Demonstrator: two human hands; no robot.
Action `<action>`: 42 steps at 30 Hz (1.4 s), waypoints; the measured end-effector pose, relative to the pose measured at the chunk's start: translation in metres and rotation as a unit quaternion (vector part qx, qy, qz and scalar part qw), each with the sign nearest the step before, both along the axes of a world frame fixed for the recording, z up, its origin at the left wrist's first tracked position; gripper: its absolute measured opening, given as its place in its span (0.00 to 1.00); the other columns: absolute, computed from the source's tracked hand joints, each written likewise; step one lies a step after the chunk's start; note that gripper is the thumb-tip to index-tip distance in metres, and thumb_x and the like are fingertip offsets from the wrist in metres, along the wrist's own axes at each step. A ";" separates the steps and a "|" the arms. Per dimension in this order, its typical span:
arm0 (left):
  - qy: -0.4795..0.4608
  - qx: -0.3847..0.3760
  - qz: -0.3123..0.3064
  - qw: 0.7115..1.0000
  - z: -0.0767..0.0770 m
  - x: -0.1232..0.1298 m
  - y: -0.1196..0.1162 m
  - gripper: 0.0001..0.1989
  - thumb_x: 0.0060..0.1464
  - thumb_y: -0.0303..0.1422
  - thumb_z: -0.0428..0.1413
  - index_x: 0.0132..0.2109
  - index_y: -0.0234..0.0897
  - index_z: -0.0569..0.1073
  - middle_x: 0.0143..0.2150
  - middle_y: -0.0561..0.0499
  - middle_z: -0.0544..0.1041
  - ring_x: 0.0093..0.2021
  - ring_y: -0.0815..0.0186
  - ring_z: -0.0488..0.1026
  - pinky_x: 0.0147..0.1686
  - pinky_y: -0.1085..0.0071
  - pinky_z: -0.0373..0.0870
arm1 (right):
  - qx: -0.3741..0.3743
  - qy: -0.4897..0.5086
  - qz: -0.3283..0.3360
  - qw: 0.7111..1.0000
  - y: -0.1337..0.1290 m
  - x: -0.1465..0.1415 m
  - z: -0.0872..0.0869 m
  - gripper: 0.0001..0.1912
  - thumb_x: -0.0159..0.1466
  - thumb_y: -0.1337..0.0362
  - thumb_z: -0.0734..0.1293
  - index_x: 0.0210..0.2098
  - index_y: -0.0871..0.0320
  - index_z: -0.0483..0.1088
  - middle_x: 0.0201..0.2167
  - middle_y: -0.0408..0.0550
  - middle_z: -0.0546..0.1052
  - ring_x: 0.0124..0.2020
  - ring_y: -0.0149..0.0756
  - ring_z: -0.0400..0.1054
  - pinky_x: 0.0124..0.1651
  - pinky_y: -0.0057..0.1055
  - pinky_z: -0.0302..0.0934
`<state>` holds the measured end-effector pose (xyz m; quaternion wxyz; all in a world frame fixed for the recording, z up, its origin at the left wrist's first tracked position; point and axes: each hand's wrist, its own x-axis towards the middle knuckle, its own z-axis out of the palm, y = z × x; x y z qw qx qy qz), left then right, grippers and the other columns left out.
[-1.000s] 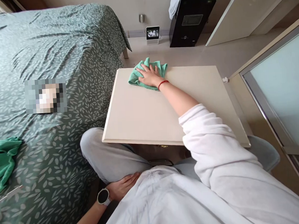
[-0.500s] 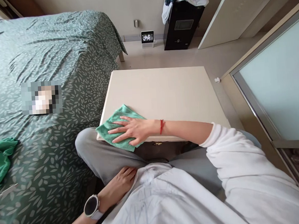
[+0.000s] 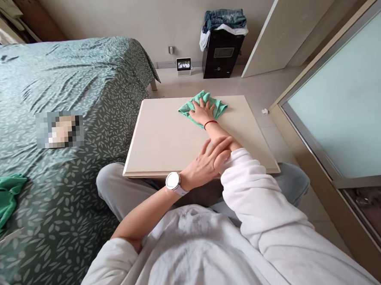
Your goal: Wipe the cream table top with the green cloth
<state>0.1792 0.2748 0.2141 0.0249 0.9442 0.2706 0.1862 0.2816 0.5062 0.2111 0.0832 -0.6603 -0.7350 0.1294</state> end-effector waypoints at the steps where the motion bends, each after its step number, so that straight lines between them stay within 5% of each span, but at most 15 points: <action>1: -0.008 0.006 -0.041 0.999 0.006 0.005 -0.003 0.28 0.79 0.26 0.54 0.81 0.38 0.70 0.91 0.29 0.64 0.92 0.44 0.58 0.85 0.26 0.61 | 0.003 0.000 0.019 1.000 0.001 -0.005 -0.002 0.42 0.81 0.55 0.57 0.91 0.59 0.61 0.95 0.67 0.49 0.93 0.79 0.43 0.86 0.90 0.35; 5: -0.093 -0.002 -0.263 0.960 0.038 0.032 -0.044 0.24 0.79 0.31 0.59 0.76 0.47 0.81 0.81 0.40 0.80 0.81 0.53 0.77 0.78 0.51 0.79 | 0.020 0.009 0.066 0.998 0.009 -0.032 -0.005 0.42 0.80 0.54 0.60 0.90 0.59 0.64 0.93 0.69 0.54 0.92 0.83 0.47 0.84 0.95 0.37; 7: -0.159 -0.041 -0.308 0.937 0.052 0.050 -0.069 0.19 0.76 0.37 0.65 0.69 0.58 0.87 0.74 0.47 0.86 0.74 0.57 0.84 0.68 0.64 0.86 | 0.020 0.011 0.091 0.996 0.004 -0.056 -0.003 0.43 0.80 0.54 0.61 0.91 0.59 0.62 0.93 0.71 0.54 0.91 0.84 0.48 0.82 0.97 0.38; 10: -0.191 -0.095 -0.292 0.932 0.068 0.065 -0.097 0.13 0.74 0.39 0.68 0.60 0.60 0.92 0.71 0.50 0.88 0.71 0.57 0.86 0.61 0.71 0.86 | 0.008 0.000 0.219 0.976 -0.033 -0.098 -0.003 0.44 0.80 0.54 0.63 0.92 0.58 0.61 0.94 0.68 0.50 0.92 0.84 0.47 0.85 0.94 0.38; 13: -0.186 -0.124 -0.261 0.939 0.076 0.058 -0.114 0.14 0.75 0.44 0.65 0.59 0.53 0.93 0.73 0.44 0.86 0.76 0.47 0.83 0.62 0.66 0.88 | 0.033 0.003 0.441 0.897 -0.096 -0.123 -0.011 0.41 0.79 0.58 0.65 0.89 0.52 0.67 0.94 0.61 0.54 0.92 0.81 0.46 0.87 0.88 0.42; 16: -0.166 -0.212 -0.242 0.932 0.076 0.047 -0.122 0.16 0.76 0.43 0.65 0.63 0.47 0.92 0.75 0.39 0.84 0.76 0.45 0.83 0.65 0.62 0.88 | 0.071 0.031 0.594 0.801 -0.141 -0.107 -0.023 0.41 0.76 0.63 0.68 0.87 0.47 0.71 0.92 0.56 0.62 0.91 0.74 0.52 0.87 0.82 0.49; 18: -0.185 -0.303 -0.223 0.908 0.067 0.053 -0.124 0.16 0.77 0.37 0.64 0.65 0.43 0.90 0.72 0.35 0.86 0.69 0.49 0.87 0.65 0.62 0.88 | 0.076 0.045 0.616 0.783 -0.141 -0.078 -0.027 0.41 0.74 0.64 0.70 0.86 0.46 0.73 0.90 0.53 0.66 0.90 0.69 0.57 0.87 0.77 0.52; 21: -0.245 -0.433 -0.168 0.851 0.048 0.081 -0.121 0.19 0.76 0.38 0.67 0.69 0.40 0.84 0.60 0.37 0.91 0.56 0.54 0.91 0.54 0.61 0.91 | 0.050 0.034 0.510 0.858 -0.100 -0.018 -0.023 0.38 0.76 0.59 0.69 0.85 0.46 0.74 0.91 0.52 0.65 0.90 0.70 0.56 0.88 0.78 0.49; 24: -0.228 -0.503 -0.149 0.820 0.039 0.109 -0.114 0.33 0.64 0.55 0.78 0.65 0.41 0.84 0.49 0.44 0.92 0.43 0.56 0.90 0.40 0.63 0.89 | 0.028 0.003 0.276 0.961 -0.046 0.049 -0.012 0.39 0.79 0.56 0.65 0.87 0.53 0.71 0.92 0.56 0.61 0.91 0.74 0.53 0.88 0.81 0.45; 28: -0.168 -0.488 -0.078 0.853 0.070 0.115 -0.104 0.22 0.69 0.53 0.74 0.59 0.45 0.86 0.45 0.48 0.93 0.40 0.60 0.89 0.34 0.66 0.87 | 0.023 -0.010 -0.023 0.999 -0.004 0.117 -0.006 0.41 0.82 0.55 0.58 0.90 0.58 0.65 0.93 0.60 0.57 0.90 0.76 0.54 0.88 0.80 0.45; 31: -0.147 -0.391 -0.058 0.907 0.100 0.110 -0.093 0.12 0.78 0.32 0.62 0.60 0.48 0.88 0.51 0.50 0.94 0.45 0.64 0.89 0.43 0.68 0.89 | 0.033 -0.003 -0.127 0.991 0.014 0.129 -0.008 0.41 0.84 0.51 0.53 0.90 0.58 0.65 0.93 0.62 0.57 0.90 0.77 0.52 0.88 0.81 0.42; 34: -0.125 -0.203 -0.124 0.963 0.102 0.108 -0.081 0.18 0.76 0.25 0.55 0.45 0.46 0.89 0.49 0.49 0.90 0.45 0.61 0.88 0.37 0.66 0.86 | 0.030 0.002 -0.164 0.986 0.030 0.105 -0.011 0.42 0.82 0.52 0.56 0.88 0.62 0.66 0.92 0.69 0.57 0.91 0.83 0.49 0.84 0.92 0.41; 38: -0.197 -0.080 -0.240 0.947 0.052 0.097 -0.091 0.13 0.76 0.30 0.61 0.38 0.45 0.82 0.35 0.49 0.76 0.33 0.62 0.79 0.22 0.72 0.73 | 0.026 0.003 -0.098 0.995 0.036 0.039 -0.011 0.44 0.80 0.52 0.57 0.90 0.63 0.62 0.93 0.74 0.54 0.91 0.84 0.48 0.82 0.96 0.40; 42: -0.317 -0.102 -0.027 0.943 -0.010 0.082 -0.135 0.01 0.72 0.31 0.64 0.46 0.40 0.81 0.35 0.52 0.72 0.31 0.65 0.74 0.24 0.73 0.72 | 0.019 0.005 0.112 0.994 0.016 -0.035 -0.014 0.45 0.80 0.51 0.59 0.92 0.60 0.60 0.95 0.68 0.50 0.92 0.82 0.45 0.86 0.90 0.36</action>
